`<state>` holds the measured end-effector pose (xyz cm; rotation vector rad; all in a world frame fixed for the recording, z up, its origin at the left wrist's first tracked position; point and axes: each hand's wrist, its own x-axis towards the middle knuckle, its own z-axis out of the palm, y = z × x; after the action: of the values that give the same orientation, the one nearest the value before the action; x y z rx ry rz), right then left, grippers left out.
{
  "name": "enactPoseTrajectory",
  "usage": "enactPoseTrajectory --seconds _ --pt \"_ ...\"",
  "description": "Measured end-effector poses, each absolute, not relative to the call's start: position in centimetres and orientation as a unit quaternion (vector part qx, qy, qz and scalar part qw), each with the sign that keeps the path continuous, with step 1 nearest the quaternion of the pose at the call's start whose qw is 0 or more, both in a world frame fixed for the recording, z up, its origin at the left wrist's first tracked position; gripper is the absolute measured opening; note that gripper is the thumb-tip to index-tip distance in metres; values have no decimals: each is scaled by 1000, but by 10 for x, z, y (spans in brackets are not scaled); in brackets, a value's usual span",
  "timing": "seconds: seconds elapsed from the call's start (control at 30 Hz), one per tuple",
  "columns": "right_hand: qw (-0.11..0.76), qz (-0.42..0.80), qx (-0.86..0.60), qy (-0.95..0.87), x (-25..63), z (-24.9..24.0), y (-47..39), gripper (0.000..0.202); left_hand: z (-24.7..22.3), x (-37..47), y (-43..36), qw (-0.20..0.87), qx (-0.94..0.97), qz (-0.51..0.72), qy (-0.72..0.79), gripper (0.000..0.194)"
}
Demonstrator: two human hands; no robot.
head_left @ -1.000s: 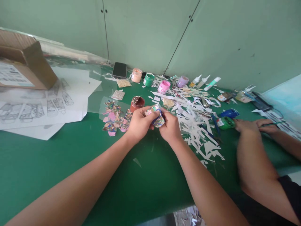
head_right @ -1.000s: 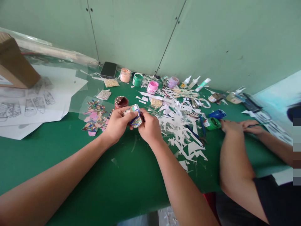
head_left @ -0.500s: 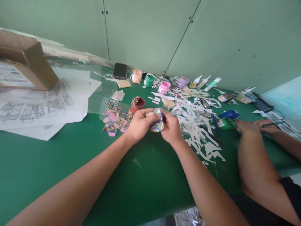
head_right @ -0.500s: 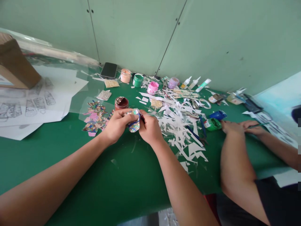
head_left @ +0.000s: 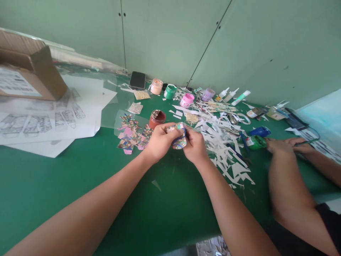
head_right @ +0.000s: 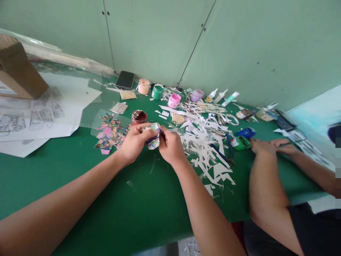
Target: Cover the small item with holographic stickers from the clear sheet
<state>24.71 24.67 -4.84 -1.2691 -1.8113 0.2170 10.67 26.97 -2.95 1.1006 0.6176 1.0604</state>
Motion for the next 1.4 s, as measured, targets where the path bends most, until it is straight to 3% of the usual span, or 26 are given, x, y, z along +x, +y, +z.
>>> enactPoseTrajectory --seconds 0.47,0.87,1.1,1.4 --pt "406 56 -536 -738 248 -50 247 22 -27 97 280 702 528 410 247 28" --pt "459 9 -595 -660 237 -54 243 23 -29 108 271 695 521 416 269 36" --pt "429 41 -549 -716 244 -49 246 10 -33 104 274 668 548 424 273 34" --pt "383 1 -650 -656 233 -47 242 20 -30 106 277 706 515 408 264 30"
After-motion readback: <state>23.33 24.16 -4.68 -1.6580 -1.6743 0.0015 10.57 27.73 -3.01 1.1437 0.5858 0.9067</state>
